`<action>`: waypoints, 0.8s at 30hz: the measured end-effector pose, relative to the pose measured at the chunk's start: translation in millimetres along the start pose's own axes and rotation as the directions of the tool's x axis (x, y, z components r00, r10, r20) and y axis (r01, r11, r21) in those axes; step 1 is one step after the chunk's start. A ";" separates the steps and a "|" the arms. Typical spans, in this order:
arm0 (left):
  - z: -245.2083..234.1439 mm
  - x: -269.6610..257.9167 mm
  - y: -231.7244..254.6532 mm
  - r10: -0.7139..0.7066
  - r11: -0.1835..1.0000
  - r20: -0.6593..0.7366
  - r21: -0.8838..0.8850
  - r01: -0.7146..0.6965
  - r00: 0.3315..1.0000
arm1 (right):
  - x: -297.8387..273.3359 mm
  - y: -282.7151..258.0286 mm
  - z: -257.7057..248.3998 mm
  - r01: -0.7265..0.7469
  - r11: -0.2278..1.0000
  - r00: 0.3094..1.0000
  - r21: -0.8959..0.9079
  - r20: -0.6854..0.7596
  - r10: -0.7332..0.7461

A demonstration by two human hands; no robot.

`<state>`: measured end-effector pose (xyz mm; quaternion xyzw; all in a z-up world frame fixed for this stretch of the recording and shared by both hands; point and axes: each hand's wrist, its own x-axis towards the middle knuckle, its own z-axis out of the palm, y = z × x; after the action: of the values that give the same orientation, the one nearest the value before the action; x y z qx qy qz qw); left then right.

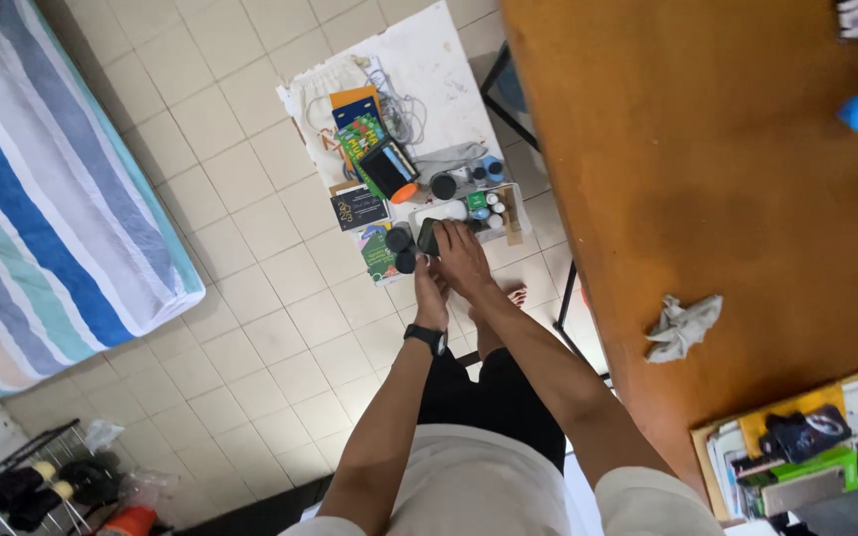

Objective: The person wipes several items on a wooden desk with a white cloth, including books, a tablet, a small box, and small electronic devices. The person picks up each item, wipes it, and places it back on the desk.

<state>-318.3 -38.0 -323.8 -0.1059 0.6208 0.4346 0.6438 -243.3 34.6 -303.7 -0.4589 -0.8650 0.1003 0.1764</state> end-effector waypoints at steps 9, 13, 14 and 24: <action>55.8 -67.1 36.6 0.187 0.979 0.243 0.039 -0.202 0.952 | -51.5 -27.2 -166.5 -0.257 0.931 0.939 0.258 -0.163 0.304; 111.8 -168.7 35.0 0.146 0.943 0.386 0.223 -0.245 0.911 | -95.5 -14.2 -231.7 -0.368 0.869 0.876 0.330 -0.190 0.443; 117.4 -171.6 28.0 0.096 0.943 0.405 0.255 -0.213 0.909 | -106.9 -6.9 -250.0 -0.366 0.844 0.864 0.393 -0.194 0.465; 171.5 -237.5 -27.6 -0.172 0.954 0.418 0.295 0.046 0.892 | -238.4 118.0 -249.1 -0.925 0.373 0.379 -0.077 -0.071 0.923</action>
<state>-142.7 -40.3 -87.8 0.0511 0.5075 0.3186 0.7990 68.3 -94.3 -165.5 -0.8723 -0.4647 0.1331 0.0735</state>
